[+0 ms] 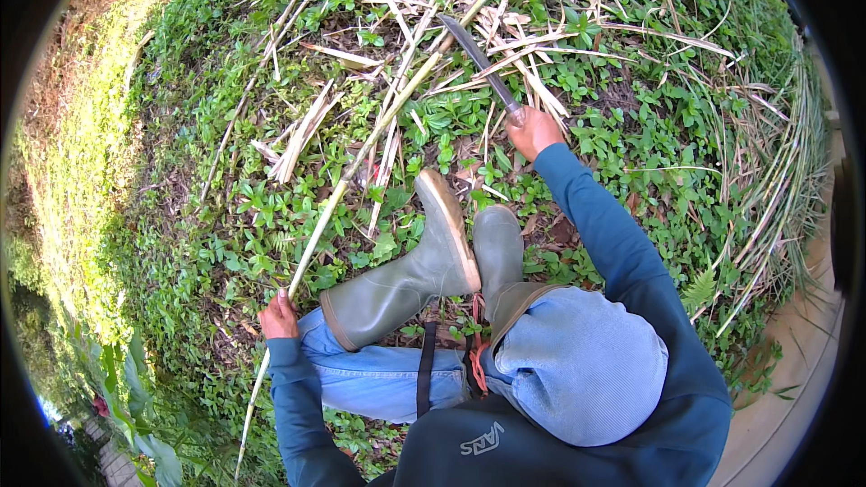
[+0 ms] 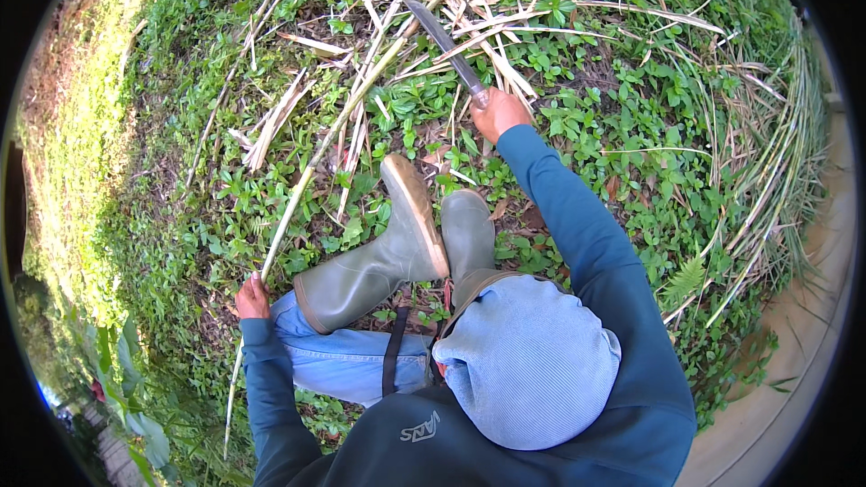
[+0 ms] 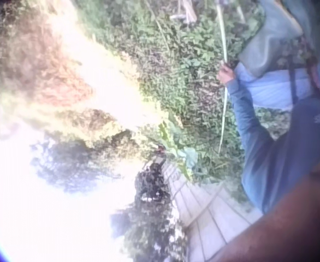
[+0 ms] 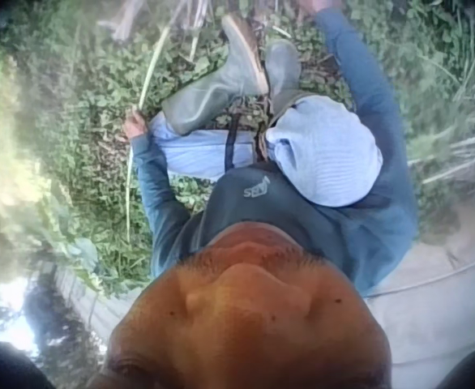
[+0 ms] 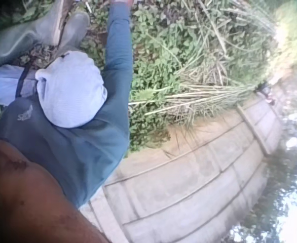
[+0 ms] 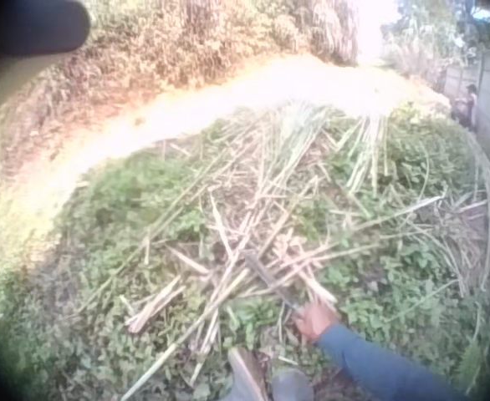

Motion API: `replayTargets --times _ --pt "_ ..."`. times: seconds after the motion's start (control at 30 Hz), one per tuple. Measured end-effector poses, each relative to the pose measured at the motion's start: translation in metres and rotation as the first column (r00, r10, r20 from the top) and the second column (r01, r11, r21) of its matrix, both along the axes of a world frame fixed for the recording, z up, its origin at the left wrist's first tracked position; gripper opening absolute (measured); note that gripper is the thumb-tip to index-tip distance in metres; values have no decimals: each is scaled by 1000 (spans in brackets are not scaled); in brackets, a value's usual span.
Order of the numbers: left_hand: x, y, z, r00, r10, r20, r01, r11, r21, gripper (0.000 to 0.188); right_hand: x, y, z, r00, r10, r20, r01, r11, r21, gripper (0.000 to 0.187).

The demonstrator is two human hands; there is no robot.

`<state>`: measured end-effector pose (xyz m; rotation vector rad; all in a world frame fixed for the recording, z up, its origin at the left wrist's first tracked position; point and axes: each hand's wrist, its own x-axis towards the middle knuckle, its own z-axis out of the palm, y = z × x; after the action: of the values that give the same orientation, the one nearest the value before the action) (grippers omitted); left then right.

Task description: The person sits on the ground and uses a machete to cut long, thin sticks into smaller pieces. They repeatedly pick up sticks, position them, and chop them, accumulating a pile of cut segments on the grass.

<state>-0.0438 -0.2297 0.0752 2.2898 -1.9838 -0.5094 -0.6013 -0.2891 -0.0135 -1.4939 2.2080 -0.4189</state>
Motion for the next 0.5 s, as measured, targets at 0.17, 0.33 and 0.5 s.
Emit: replayTargets --times 0.17,0.33,0.5 --pt "24 7 -11 1000 11 11 -12 998 69 47 7 7 40 959 279 -45 -271 953 134 26" --pt "4 -9 -16 989 -101 108 100 995 17 29 15 -9 -1 973 -195 127 193 981 31 33" --pt "-82 -56 -23 935 -217 -280 190 974 -121 21 7 10 6 992 123 24 -125 979 159 29"
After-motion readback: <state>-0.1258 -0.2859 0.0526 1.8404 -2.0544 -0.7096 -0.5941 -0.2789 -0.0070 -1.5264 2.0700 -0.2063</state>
